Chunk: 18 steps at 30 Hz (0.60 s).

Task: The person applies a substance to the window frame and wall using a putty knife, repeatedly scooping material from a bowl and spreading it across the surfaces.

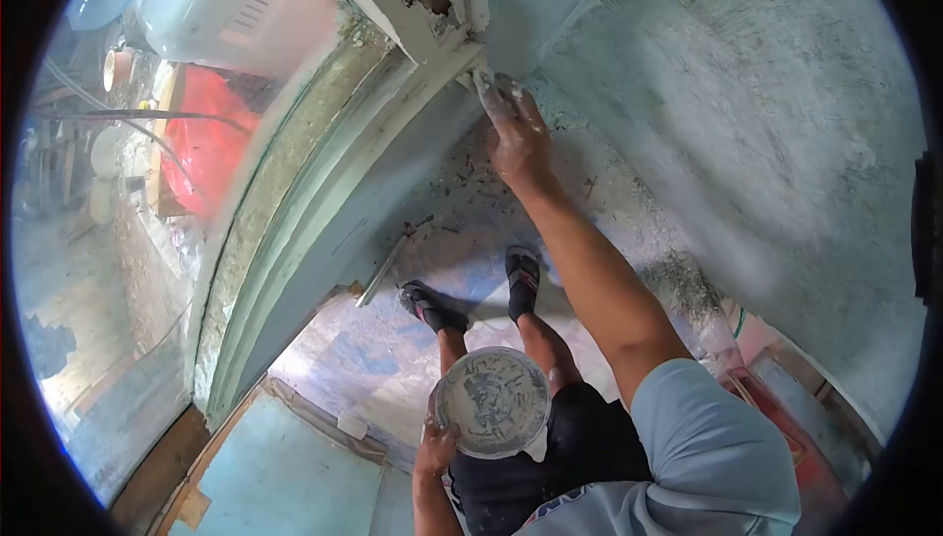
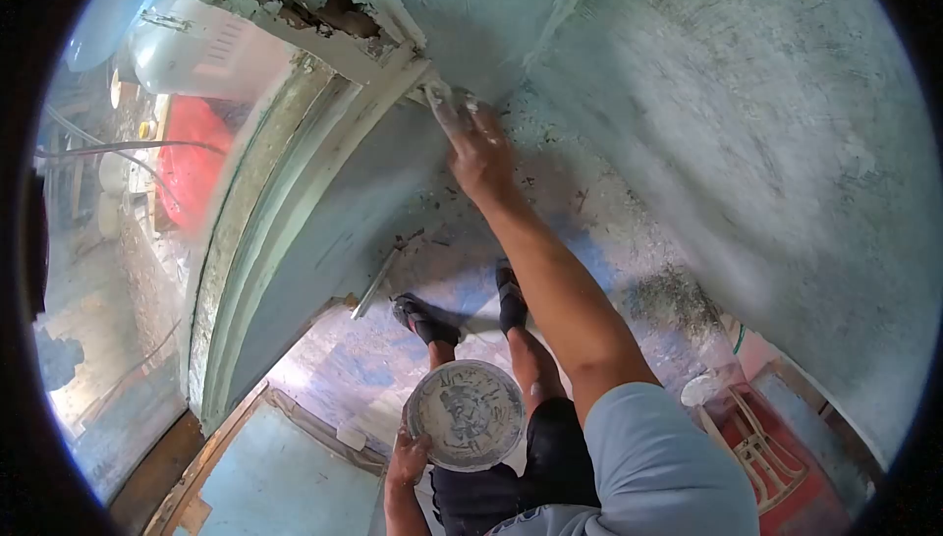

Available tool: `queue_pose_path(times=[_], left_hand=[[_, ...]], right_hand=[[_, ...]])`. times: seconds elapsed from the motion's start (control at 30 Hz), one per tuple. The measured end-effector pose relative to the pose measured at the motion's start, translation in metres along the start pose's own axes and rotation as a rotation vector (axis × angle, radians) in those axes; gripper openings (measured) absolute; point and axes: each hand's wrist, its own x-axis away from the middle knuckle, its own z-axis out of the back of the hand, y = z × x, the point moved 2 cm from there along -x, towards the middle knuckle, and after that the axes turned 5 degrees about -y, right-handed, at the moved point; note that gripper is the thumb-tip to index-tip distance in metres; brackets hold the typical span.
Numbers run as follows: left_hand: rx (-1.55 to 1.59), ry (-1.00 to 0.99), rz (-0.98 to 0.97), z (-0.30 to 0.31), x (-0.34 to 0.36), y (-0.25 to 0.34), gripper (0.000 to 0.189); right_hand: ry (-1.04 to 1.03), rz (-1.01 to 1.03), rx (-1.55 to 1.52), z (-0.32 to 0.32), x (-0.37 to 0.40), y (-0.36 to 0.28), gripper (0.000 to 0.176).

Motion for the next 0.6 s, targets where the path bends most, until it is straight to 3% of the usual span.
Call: queue_pose_path(times=[0.13, 0.23, 0.4, 0.43, 0.53, 0.6], left_hand=[[-0.004, 0.078, 0.046, 0.011, 0.000, -0.015, 0.076], [-0.041, -0.016, -0.053, -0.020, -0.001, 0.025, 0.074], [-0.112, 0.001, -0.007, -0.002, 0.003, 0.015, 0.075], [-0.205, 0.018, -0.005, -0.002, 0.005, 0.021, 0.076], [-0.030, -0.082, -0.071, -0.001, 0.000, 0.009, 0.078], [-0.041, -0.068, -0.065, 0.005, -0.001, 0.010, 0.078]], right_hand=[[0.093, 0.025, -0.001, 0.001, -0.003, 0.003, 0.062], [-0.036, -0.020, 0.064, 0.003, 0.004, 0.012, 0.061], [-0.164, -0.182, 0.019, 0.041, 0.048, 0.001, 0.058], [-0.019, -0.117, -0.002, 0.048, 0.048, -0.010, 0.044], [-0.007, -0.100, -0.115, 0.092, 0.018, -0.050, 0.046], [-0.181, -0.315, -0.526, 0.085, 0.013, -0.060, 0.052]])
